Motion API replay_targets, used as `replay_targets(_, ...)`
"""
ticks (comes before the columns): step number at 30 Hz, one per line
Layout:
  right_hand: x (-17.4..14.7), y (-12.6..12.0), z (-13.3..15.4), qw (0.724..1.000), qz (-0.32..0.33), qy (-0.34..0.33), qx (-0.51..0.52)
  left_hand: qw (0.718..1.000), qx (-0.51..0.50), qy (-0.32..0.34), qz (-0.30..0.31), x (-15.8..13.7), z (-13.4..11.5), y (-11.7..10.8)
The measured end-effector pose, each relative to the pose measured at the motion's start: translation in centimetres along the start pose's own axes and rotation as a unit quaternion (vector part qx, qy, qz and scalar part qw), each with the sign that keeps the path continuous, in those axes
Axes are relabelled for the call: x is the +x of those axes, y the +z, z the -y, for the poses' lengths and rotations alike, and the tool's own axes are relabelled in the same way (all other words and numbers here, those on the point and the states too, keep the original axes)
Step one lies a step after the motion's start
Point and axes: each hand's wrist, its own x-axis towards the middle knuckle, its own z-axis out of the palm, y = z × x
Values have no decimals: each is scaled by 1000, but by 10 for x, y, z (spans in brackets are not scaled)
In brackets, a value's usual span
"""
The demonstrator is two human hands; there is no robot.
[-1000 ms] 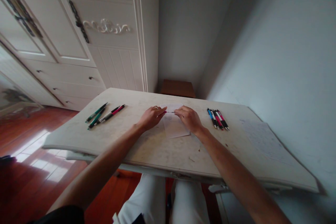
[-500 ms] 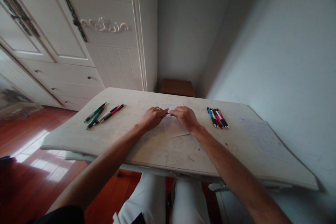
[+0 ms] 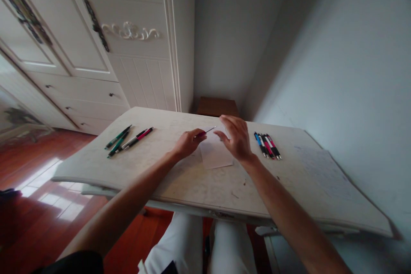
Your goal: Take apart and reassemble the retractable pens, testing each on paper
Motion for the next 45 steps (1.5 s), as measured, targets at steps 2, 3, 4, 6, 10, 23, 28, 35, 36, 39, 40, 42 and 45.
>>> replay_targets(2,-2,-5,-1,996,-74,45,13,997,-76,-18,-11,2,-2,-1)
replay_targets(3,-3,-6,-2,992,-100,72,23,993,-113,-22,-15,2,-3,-1)
replay_targets(4,-5,-6,-2,988,-114,97,34,989,-147,-25,-17,3,-3,-2)
replay_targets(6,-7,-4,-5,984,-109,133,48,981,-188,-32,-19,3,-5,-3)
replay_targets(10,-15,8,-17,987,-5,157,23,982,-185,-31,-20,2,-5,-4)
replay_targets(23,-34,28,-56,948,263,172,47,998,51,40,-6,-1,4,-4)
replay_targets(28,-33,25,-61,959,236,154,18,996,70,54,-14,-1,9,-4)
replay_targets(35,-34,22,-65,951,259,166,-3,994,97,53,-9,-1,13,-6)
replay_targets(36,-35,22,-66,951,260,167,-4,994,101,51,-8,-1,14,-6)
replay_targets(39,-36,21,-69,949,277,154,2,992,116,45,-6,-1,15,-7)
replay_targets(40,-36,21,-70,948,283,148,3,992,120,44,-3,-1,15,-7)
replay_targets(42,-37,21,-70,946,290,142,1,991,127,46,0,-1,15,-8)
replay_targets(45,-36,21,-69,945,290,148,-7,989,137,49,1,-1,16,-8)
